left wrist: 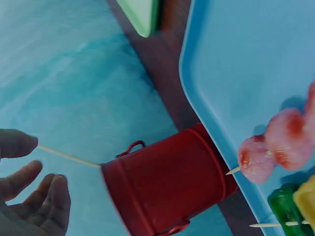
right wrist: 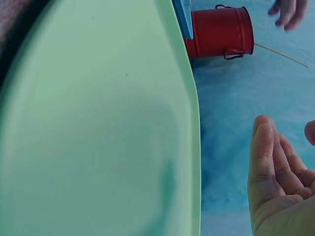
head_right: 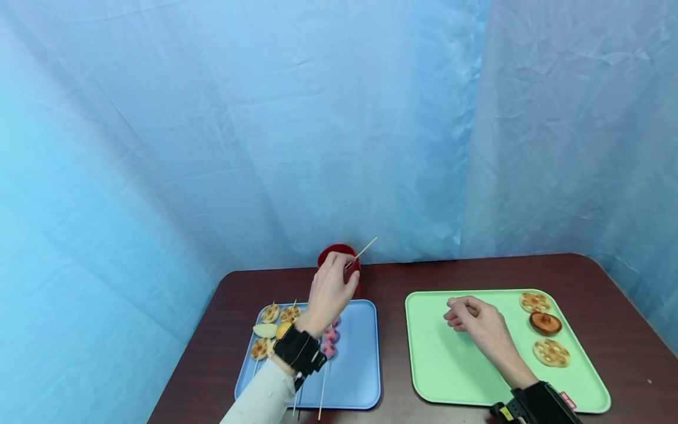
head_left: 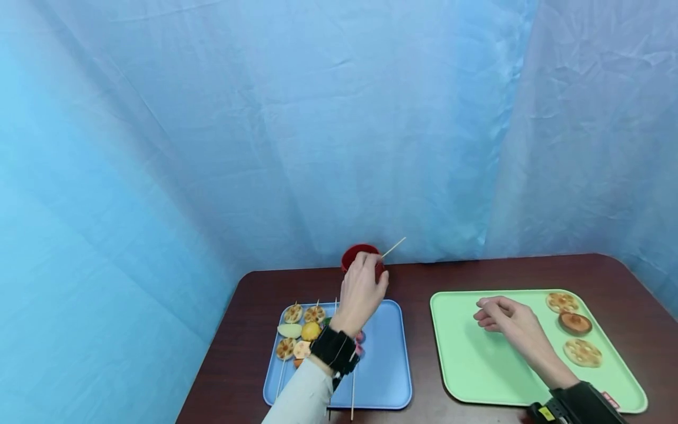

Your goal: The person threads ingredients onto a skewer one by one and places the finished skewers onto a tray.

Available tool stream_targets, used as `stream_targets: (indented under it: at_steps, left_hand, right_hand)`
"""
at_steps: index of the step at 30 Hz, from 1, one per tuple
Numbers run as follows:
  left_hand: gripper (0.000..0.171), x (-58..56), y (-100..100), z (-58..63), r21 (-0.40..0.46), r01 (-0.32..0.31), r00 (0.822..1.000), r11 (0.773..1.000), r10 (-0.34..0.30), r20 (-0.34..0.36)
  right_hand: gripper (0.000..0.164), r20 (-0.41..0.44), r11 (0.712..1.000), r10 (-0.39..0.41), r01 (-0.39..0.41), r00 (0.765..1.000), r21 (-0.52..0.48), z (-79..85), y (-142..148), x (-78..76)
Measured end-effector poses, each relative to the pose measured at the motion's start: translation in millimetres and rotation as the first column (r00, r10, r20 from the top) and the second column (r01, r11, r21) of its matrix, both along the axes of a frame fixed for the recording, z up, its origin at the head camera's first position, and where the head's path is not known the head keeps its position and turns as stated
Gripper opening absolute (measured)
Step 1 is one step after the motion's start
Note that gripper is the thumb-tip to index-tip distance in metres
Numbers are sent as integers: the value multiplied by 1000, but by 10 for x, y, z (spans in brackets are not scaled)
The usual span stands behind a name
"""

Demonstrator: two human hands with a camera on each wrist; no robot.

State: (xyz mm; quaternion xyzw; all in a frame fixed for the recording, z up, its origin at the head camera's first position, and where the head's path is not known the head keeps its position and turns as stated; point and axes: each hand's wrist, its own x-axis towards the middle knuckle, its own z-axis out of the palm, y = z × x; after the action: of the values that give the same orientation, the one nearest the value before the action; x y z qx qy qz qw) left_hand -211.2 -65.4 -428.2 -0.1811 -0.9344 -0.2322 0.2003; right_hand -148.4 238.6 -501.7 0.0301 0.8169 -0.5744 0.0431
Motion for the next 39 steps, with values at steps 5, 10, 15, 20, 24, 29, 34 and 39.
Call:
stream_targets:
  at_steps: [5, 10, 15, 20, 24, 29, 34, 39]
  left_hand:
    - [34, -282, 141, -71, -15, -15, 999, 1000, 15, 39]
    - [34, -437, 218, -169, -8, -26, 996, 1000, 26, 84]
    - [23, -509, 227, -221, -10, -50, 996, 999, 51, 71]
    - [16, -529, 196, -231, -25, -64, 998, 998, 65, 6]
    - [15, -490, 164, -198, 7, -60, 998, 998, 60, -24]
    - [16, -355, 131, -61, 66, -38, 995, 997, 44, -86]
    - [14, -165, 103, 98, 116, 24, 980, 993, 0, -199]
    - [13, 51, 90, 212, 151, 117, 961, 982, -73, -267]
  right_hand:
    - [63, -4, 1000, 5, -5, 1000, -1, -29, -19, -22]
    - [62, 7, 1000, 6, -6, 1000, 14, -34, -18, -20]
    - [63, 16, 1000, 4, -5, 1000, 14, -38, -21, -22]
    - [63, 9, 1000, 6, -6, 1000, 11, -39, -29, -35]
    - [65, 1, 1000, 7, -7, 1000, 8, -25, -24, -34]
    - [68, -2, 1000, 8, -8, 1000, 10, 17, -19, -20]
    - [67, 1, 1000, 0, 0, 1000, 9, 64, -20, 11]
    - [66, -14, 1000, -7, 7, 1000, -2, 104, -25, 32]
